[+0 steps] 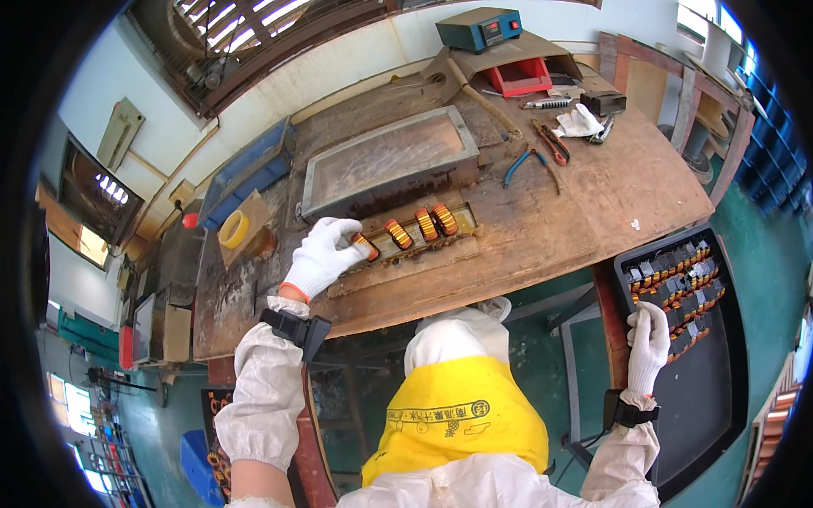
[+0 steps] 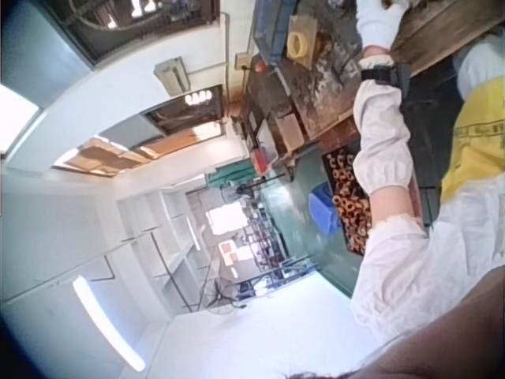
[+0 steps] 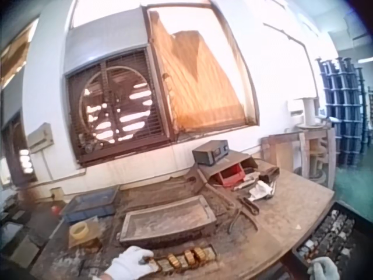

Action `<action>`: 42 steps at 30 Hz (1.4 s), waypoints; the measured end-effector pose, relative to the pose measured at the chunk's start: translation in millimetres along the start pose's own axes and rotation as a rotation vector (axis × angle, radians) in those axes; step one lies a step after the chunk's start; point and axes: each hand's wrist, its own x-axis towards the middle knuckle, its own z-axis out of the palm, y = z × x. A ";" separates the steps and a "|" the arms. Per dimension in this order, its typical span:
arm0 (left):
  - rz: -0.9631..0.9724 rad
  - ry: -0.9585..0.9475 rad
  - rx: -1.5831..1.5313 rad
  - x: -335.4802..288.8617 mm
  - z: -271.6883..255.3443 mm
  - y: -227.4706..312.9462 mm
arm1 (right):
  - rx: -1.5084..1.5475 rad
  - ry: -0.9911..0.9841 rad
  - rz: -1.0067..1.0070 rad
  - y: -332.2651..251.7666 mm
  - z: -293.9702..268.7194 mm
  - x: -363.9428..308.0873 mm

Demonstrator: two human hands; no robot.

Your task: The person is picking toroidal inductors from a tray and placing them onto a worktable fixture.

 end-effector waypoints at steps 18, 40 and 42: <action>0.119 0.084 -0.020 3.6 31.8 7.3 | 0.008 -0.028 0.008 -3.6 4.6 -0.3; -1.304 0.002 0.621 -382.4 -23.7 -309.4 | -0.087 -0.007 -0.041 3.6 2.4 0.6; -1.111 -0.017 0.669 -379.6 -25.7 -306.4 | -0.103 -0.008 -0.037 4.9 2.8 1.0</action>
